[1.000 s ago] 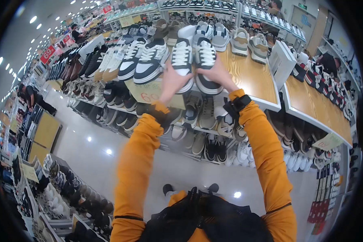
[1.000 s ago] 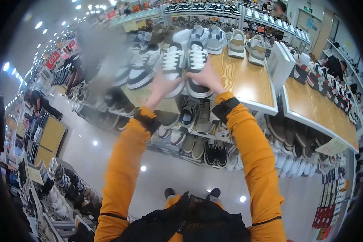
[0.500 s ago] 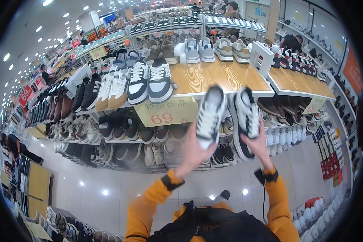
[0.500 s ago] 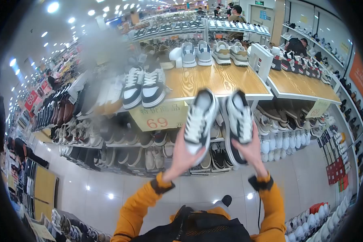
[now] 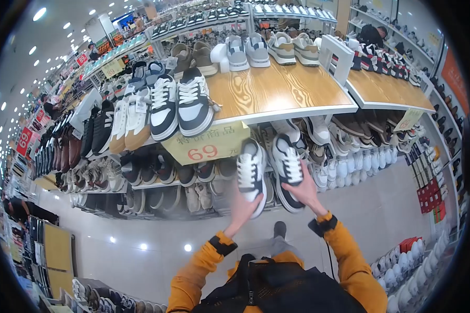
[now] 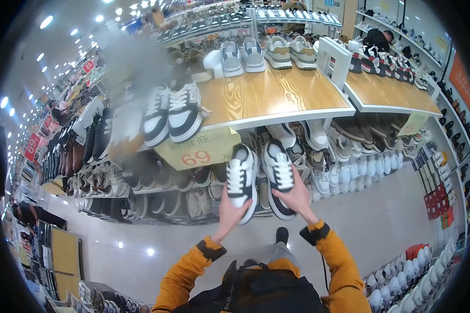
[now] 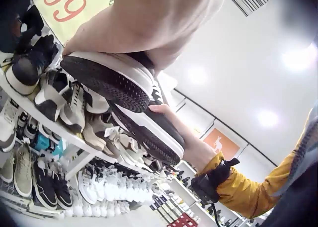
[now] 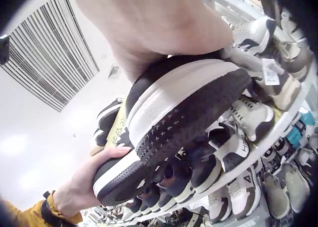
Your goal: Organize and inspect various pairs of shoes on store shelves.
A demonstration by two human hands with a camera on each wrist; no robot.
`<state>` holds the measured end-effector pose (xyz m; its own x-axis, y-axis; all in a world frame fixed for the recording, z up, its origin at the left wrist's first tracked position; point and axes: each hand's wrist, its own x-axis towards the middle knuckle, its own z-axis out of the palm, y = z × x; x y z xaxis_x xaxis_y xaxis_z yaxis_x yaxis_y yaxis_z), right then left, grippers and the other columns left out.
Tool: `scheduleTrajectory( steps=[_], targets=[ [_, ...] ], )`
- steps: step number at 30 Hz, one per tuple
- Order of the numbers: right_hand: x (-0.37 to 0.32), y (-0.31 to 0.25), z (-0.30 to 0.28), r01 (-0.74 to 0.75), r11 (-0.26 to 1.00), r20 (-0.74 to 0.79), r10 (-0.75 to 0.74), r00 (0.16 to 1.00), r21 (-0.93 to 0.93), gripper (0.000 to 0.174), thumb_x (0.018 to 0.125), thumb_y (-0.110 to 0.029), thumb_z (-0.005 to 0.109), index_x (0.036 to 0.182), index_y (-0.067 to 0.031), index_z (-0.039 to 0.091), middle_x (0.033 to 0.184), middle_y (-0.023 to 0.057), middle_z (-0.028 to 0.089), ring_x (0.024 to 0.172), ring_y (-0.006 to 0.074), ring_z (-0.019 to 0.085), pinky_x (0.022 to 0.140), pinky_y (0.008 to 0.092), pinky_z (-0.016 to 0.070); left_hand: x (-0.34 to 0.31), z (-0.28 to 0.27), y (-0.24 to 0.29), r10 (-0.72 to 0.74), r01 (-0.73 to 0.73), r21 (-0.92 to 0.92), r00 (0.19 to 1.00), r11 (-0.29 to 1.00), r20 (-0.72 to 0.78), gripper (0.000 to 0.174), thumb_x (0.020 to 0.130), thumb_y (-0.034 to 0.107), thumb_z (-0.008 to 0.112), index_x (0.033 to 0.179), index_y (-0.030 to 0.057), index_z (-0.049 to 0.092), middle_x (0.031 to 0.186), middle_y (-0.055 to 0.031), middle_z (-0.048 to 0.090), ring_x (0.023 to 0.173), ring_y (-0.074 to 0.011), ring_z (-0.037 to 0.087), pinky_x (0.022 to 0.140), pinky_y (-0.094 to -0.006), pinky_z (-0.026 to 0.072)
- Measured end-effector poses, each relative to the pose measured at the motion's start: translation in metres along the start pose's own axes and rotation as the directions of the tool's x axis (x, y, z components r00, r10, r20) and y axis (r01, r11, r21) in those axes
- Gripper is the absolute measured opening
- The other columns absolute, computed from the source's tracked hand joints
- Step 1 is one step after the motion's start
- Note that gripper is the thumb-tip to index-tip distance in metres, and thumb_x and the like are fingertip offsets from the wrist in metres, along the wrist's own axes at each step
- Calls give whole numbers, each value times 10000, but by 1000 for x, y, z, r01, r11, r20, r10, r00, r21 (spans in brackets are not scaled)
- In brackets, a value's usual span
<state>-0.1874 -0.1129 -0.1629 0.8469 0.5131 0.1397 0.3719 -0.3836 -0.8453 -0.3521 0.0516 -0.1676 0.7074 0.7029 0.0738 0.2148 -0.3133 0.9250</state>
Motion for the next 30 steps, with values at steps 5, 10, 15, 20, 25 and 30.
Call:
scheduleTrajectory(
  steps=[5, 10, 15, 20, 25, 30],
  targets=[
    [111, -2, 35, 41, 998, 127, -34, 991, -56, 1010, 648, -398, 800, 1462, -71, 299, 1313, 197, 542, 1171, 331, 564, 974, 384, 452, 90, 16, -34, 146, -135, 75, 977, 988, -159, 1005, 677, 265, 830, 1432, -40, 241, 1297, -233, 477, 1198, -342, 495, 1005, -404, 404],
    [197, -3, 57, 54, 982, 198, -17, 980, -181, 957, 650, -472, 785, 1391, -33, 368, 1223, 244, 578, 1090, 380, 591, 927, 426, 477, 172, 30, -31, -14, 58, 204, 977, 977, -212, 1052, 641, 336, 845, 1446, 10, 251, 1300, -275, 464, 1209, -408, 480, 989, -448, 421],
    [234, 41, 94, 108, 989, 258, -79, 963, -101, 878, 680, -513, 767, 1238, 101, 480, 1157, 310, 574, 1060, 420, 586, 925, 406, 479, 218, 74, -38, -86, 184, 312, 949, 932, -303, 988, 617, 365, 842, 1378, -7, 334, 1305, -280, 457, 1199, -425, 479, 984, -453, 429],
    [237, 69, 91, 434, 898, 144, -422, 895, -65, 613, 831, -391, 644, 1217, 66, 512, 1152, 295, 568, 1079, 451, 538, 1000, 494, 387, 225, 116, -98, 211, -35, 473, 923, 880, -322, 905, 598, 322, 831, 1307, -30, 390, 1268, -302, 443, 1153, -462, 453, 984, -529, 377],
    [248, 87, 59, 444, 778, 122, -439, 890, -445, 349, 785, -327, 613, 1004, -64, 683, 1038, 197, 642, 995, 386, 582, 941, 516, 390, 223, 116, -80, 122, 73, 454, 915, 888, -384, 916, 586, 372, 846, 1286, -18, 402, 1240, -282, 477, 1151, -443, 479, 965, -536, 386],
    [271, 124, 75, 499, 656, 234, -452, 861, -566, 455, 783, -410, 637, 1064, -54, 667, 1033, 189, 664, 982, 351, 625, 866, 461, 474, 237, 111, -66, -23, 218, 534, 938, 817, -347, 896, 600, 434, 832, 1267, -9, 430, 1221, -257, 510, 1130, -432, 510, 934, -499, 429]
  ],
)
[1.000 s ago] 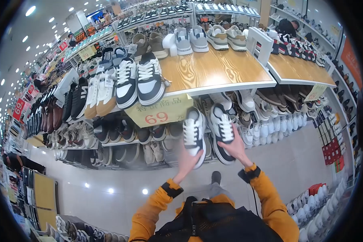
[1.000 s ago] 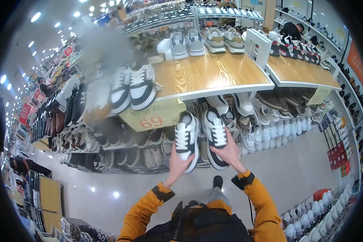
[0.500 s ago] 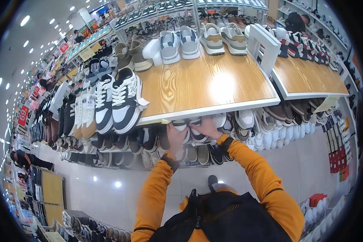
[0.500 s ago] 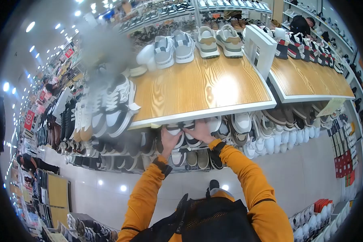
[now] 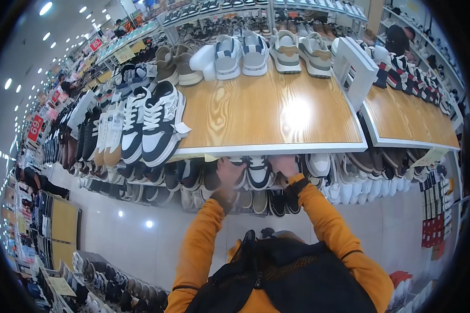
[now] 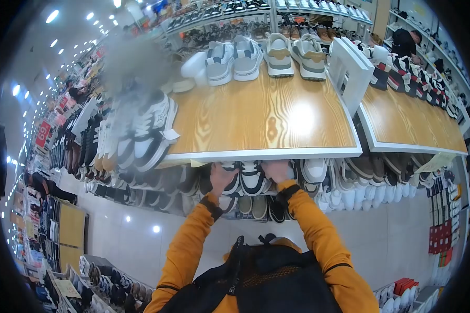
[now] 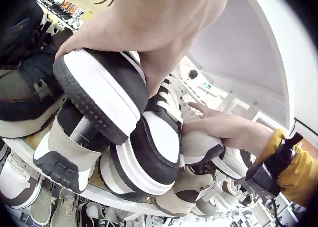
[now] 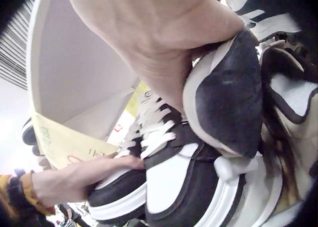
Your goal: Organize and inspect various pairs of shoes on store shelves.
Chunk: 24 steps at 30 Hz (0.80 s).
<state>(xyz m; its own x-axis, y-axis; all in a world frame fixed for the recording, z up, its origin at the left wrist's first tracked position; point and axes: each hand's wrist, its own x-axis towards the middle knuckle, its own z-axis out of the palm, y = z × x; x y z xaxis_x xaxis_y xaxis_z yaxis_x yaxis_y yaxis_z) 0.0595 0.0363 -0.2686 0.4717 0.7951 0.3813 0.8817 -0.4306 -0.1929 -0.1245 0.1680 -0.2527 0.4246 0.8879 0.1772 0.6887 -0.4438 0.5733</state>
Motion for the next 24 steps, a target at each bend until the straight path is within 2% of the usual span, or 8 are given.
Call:
scheduleTrajectory(
  steps=[7, 8, 9, 10, 12, 18, 21, 24],
  targets=[
    [17, 47, 35, -262, 878, 270, 161, 950, 401, 353, 816, -332, 636, 1057, -74, 651, 1009, 149, 669, 1015, 294, 618, 861, 410, 473, 4, -6, 5, -128, 136, -136, 990, 981, 65, 881, 612, 420, 836, 1270, -13, 442, 1198, -245, 552, 1121, -411, 544, 940, -485, 456],
    [18, 57, 46, -338, 815, 324, 196, 926, 472, 341, 814, -296, 652, 1058, -58, 642, 1010, 150, 667, 1000, 295, 622, 858, 393, 477, 2, -8, 7, -143, 155, -186, 987, 970, 72, 882, 613, 420, 835, 1269, -18, 442, 1209, -247, 548, 1128, -414, 540, 947, -485, 453],
    [35, 42, 1, -505, 816, 596, 264, 759, 281, 373, 801, -260, 675, 1081, -22, 614, 1030, 164, 658, 985, 301, 620, 865, 383, 479, 3, -10, 9, -157, 171, -235, 985, 957, 78, 882, 615, 421, 834, 1269, -23, 443, 1220, -250, 543, 1136, -418, 537, 954, -485, 451],
    [32, 36, -23, -499, 819, 593, 259, 762, 283, 373, 801, -260, 675, 1081, -22, 614, 1030, 164, 658, 985, 301, 620, 865, 383, 479, 3, -9, 9, -158, 171, -237, 985, 956, 71, 882, 615, 421, 834, 1269, -23, 443, 1220, -250, 543, 1136, -418, 537, 954, -485, 451],
    [8, 29, -46, -85, 876, -66, 132, 989, 476, 405, 792, -258, 685, 1097, -6, 600, 1058, 190, 643, 1003, 317, 610, 882, 407, 471, -4, -2, 11, -73, 65, -181, 997, 981, -35, 902, 614, 428, 833, 1282, -25, 433, 1223, -261, 538, 1143, -424, 529, 954, -482, 450],
    [-16, 16, -52, -204, 808, 48, 213, 976, 553, 430, 752, -251, 701, 1080, 14, 619, 1083, 241, 618, 1032, 435, 562, 934, 469, 429, -2, 8, 3, -64, 64, -135, 998, 989, 8, 951, 622, 454, 824, 1323, -36, 408, 1295, -302, 486, 1189, -441, 489, 986, -470, 422],
    [-10, 9, -45, -142, 925, 72, 124, 990, 354, 381, 773, -218, 672, 1059, 28, 618, 1084, 261, 610, 1029, 454, 552, 922, 484, 433, -4, 5, 1, -41, 42, -162, 999, 986, 13, 957, 627, 460, 821, 1332, -32, 402, 1301, -305, 482, 1194, -443, 484, 991, -477, 418],
    [-9, 14, -34, -27, 959, -110, 60, 992, 284, 435, 781, -231, 668, 1128, 23, 599, 994, 263, 626, 963, 436, 583, 887, 460, 459, -11, -2, 9, -44, 40, -171, 999, 984, -18, 952, 634, 451, 820, 1338, -31, 397, 1297, -301, 486, 1187, -444, 489, 994, -474, 417]
  ],
)
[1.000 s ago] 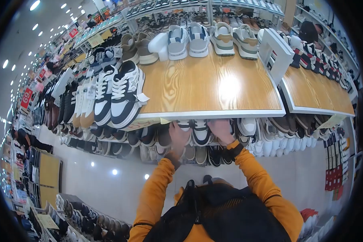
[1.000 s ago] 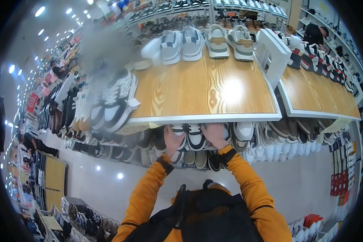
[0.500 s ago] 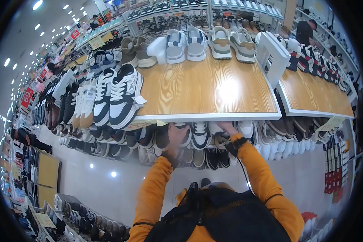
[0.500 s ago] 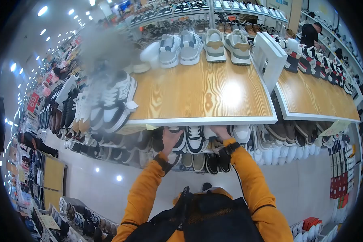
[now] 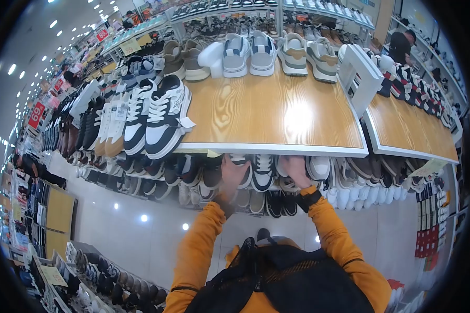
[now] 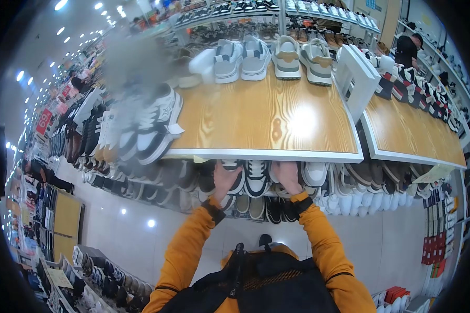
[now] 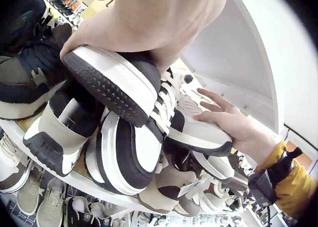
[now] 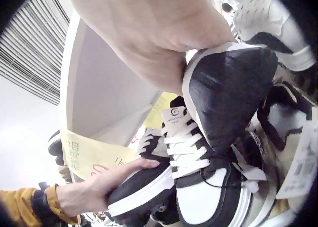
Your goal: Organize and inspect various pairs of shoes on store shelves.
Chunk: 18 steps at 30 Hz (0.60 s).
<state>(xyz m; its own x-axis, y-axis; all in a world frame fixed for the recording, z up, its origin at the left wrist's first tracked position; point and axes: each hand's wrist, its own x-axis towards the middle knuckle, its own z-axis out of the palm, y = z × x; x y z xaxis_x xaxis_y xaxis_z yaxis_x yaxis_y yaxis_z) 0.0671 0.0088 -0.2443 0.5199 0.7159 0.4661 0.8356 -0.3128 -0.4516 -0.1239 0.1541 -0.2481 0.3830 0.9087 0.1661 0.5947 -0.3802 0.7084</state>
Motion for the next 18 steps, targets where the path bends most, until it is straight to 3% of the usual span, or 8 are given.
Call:
scheduleTrajectory(
  steps=[2, 3, 4, 7, 10, 13, 15, 18],
  targets=[
    [-1, 1, -15, -41, 994, -43, 46, 998, 100, 426, 786, -199, 650, 1150, 14, 591, 1025, 243, 629, 978, 427, 586, 880, 486, 457, -5, -3, 8, -69, 69, -73, 998, 995, 3, 941, 639, 441, 818, 1334, -37, 399, 1290, -296, 494, 1178, -444, 494, 996, -464, 418],
    [2, 11, -16, 129, 991, -167, -123, 978, 23, 373, 788, -177, 646, 1117, -5, 623, 1041, 231, 625, 959, 440, 581, 858, 501, 460, -8, -6, 15, -43, 42, -75, 999, 996, -14, 925, 649, 431, 812, 1328, -43, 398, 1257, -285, 514, 1155, -444, 502, 980, -460, 426],
    [2, 18, -18, 131, 991, -162, -126, 979, 26, 373, 788, -177, 646, 1117, -5, 623, 1041, 231, 625, 959, 440, 581, 858, 501, 460, -9, -7, 18, -50, 48, -74, 999, 996, -16, 925, 649, 431, 812, 1328, -43, 398, 1257, -285, 514, 1155, -444, 502, 980, -460, 426],
    [0, 37, -18, 138, 940, -112, -181, 977, -310, 369, 794, -183, 639, 1110, 8, 627, 1055, 211, 629, 950, 424, 599, 835, 519, 466, -1, -1, 22, 63, -64, -37, 998, 997, -29, 856, 644, 438, 814, 1252, -44, 453, 1177, -269, 546, 1104, -444, 512, 954, -502, 417],
    [3, 35, -19, 151, 864, -9, -177, 984, -481, 375, 808, -197, 622, 1122, 8, 624, 1075, 208, 627, 962, 411, 603, 818, 504, 478, 16, -1, 25, -145, 111, 238, 980, 965, 134, 819, 672, 489, 783, 1232, -35, 497, 1225, -249, 542, 1190, -413, 471, 976, -540, 387],
    [5, 44, -13, 129, 893, -114, -196, 974, -431, 374, 821, -196, 605, 1144, -6, 619, 1093, 195, 631, 967, 382, 619, 819, 493, 487, 13, 4, 21, -73, 55, 235, 995, 970, 71, 740, 650, 521, 778, 1070, -61, 595, 1125, -236, 592, 1098, -384, 548, 927, -461, 462],
    [3, 48, -16, 206, 912, -84, -251, 964, -355, 371, 840, -193, 607, 1142, 21, 602, 1108, 233, 613, 975, 427, 599, 822, 489, 486, 13, 4, 19, -84, 60, 242, 992, 968, 90, 755, 652, 517, 777, 1093, -64, 581, 1129, -237, 595, 1110, -383, 541, 939, -463, 454],
    [8, -38, -47, 194, 974, -132, -209, 969, -114, 397, 840, -216, 631, 1136, 44, 587, 1112, 259, 595, 974, 464, 575, 813, 483, 486, 11, 1, 24, -111, 82, 222, 987, 972, 120, 825, 661, 510, 772, 1197, -65, 521, 1184, -247, 578, 1164, -385, 509, 981, -459, 427]
  ],
)
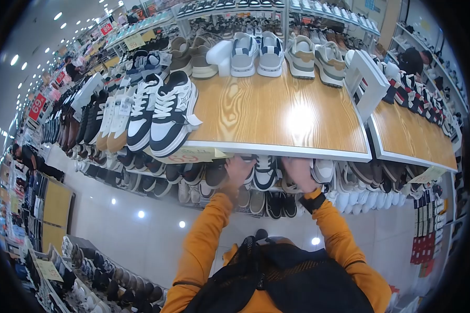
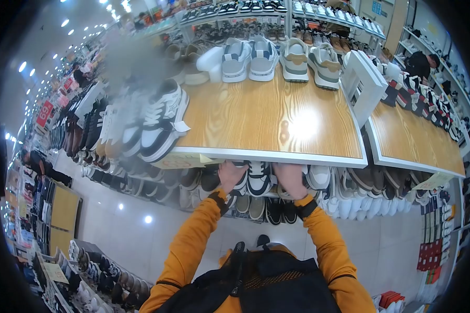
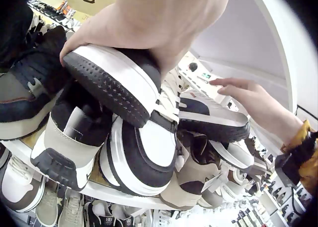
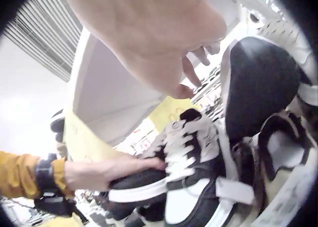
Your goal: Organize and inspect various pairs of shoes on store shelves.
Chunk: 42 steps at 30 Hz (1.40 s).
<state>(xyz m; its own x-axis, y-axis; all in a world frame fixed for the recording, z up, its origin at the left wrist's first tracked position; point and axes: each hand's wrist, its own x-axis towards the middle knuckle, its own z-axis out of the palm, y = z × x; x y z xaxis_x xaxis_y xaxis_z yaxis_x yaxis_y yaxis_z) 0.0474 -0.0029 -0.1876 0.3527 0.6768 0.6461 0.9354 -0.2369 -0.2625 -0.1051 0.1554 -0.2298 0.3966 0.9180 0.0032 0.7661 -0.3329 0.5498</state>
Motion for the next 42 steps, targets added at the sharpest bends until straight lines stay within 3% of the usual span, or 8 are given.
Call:
scheduleTrajectory(
  steps=[7, 13, 16, 19, 32, 34, 37, 42],
  targets=[
    [12, -43, 42, -445, 883, 470, 332, 818, 150, 489, 816, -366, 653, 1124, 11, 602, 1017, 278, 611, 954, 420, 593, 875, 481, 456, 2, 2, -7, 22, -22, 24, 1000, 999, -14, 862, 673, 500, 767, 1266, -53, 472, 1246, -268, 534, 1189, -416, 486, 992, -469, 418],
    [16, -15, 81, -420, 858, 605, 172, 777, 296, 546, 872, -513, 539, 1239, -110, 578, 1268, 141, 587, 1190, 323, 520, 1006, 405, 392, 3, 10, -12, 79, -79, 4, 995, 997, -57, 833, 671, 490, 775, 1237, -52, 493, 1201, -280, 556, 1150, -429, 512, 954, -478, 443],
    [14, -19, 84, -153, 951, 358, 49, 933, 268, 400, 896, -435, 556, 1085, -94, 646, 1015, 124, 676, 969, 306, 616, 854, 380, 467, 4, 10, -11, 90, -88, 19, 989, 996, -114, 820, 670, 490, 779, 1226, -46, 506, 1161, -280, 582, 1121, -431, 534, 936, -471, 455],
    [21, -21, 67, -267, 949, 588, 120, 800, 170, 536, 908, -509, 496, 1270, -119, 566, 1332, 129, 552, 1229, 320, 496, 1026, 385, 374, 3, -2, -5, 44, -46, -74, 999, 996, -31, 800, 671, 505, 776, 1206, -37, 531, 1121, -273, 614, 1083, -421, 572, 917, -457, 471],
    [-17, 43, 111, -97, 993, 331, 68, 941, 73, 400, 921, -291, 492, 1233, -53, 565, 1228, 172, 601, 1142, 354, 548, 992, 448, 396, -11, 14, -13, 203, -221, -60, 953, 973, -225, 725, 648, 449, 800, 1147, -17, 558, 981, -244, 653, 951, -426, 616, 837, -461, 498],
    [-20, 42, 106, -86, 995, 358, 61, 932, 53, 391, 920, -272, 483, 1231, -50, 566, 1229, 176, 600, 1141, 361, 550, 992, 474, 392, -21, 9, -4, 45, -45, -78, 999, 996, 6, 857, 658, 452, 793, 1303, 15, 436, 1236, -269, 533, 1179, -450, 480, 984, -528, 370],
    [-17, 25, 105, 66, 987, 314, -17, 949, -144, 388, 886, -296, 527, 1186, -62, 603, 1157, 146, 635, 1058, 378, 594, 901, 606, 405, -28, 19, -3, 94, -92, 27, 991, 995, -96, 910, 658, 451, 792, 1350, 6, 401, 1353, -263, 444, 1238, -433, 430, 1020, -536, 334],
    [-16, 66, 59, 51, 994, 267, -24, 963, -97, 413, 893, -313, 541, 1233, -82, 582, 1238, 153, 591, 1125, 333, 560, 977, 453, 413, -27, 26, -9, 171, -159, 111, 979, 981, -108, 907, 683, 467, 778, 1353, -10, 395, 1398, -274, 398, 1284, -423, 391, 1044, -552, 303]
  ],
)
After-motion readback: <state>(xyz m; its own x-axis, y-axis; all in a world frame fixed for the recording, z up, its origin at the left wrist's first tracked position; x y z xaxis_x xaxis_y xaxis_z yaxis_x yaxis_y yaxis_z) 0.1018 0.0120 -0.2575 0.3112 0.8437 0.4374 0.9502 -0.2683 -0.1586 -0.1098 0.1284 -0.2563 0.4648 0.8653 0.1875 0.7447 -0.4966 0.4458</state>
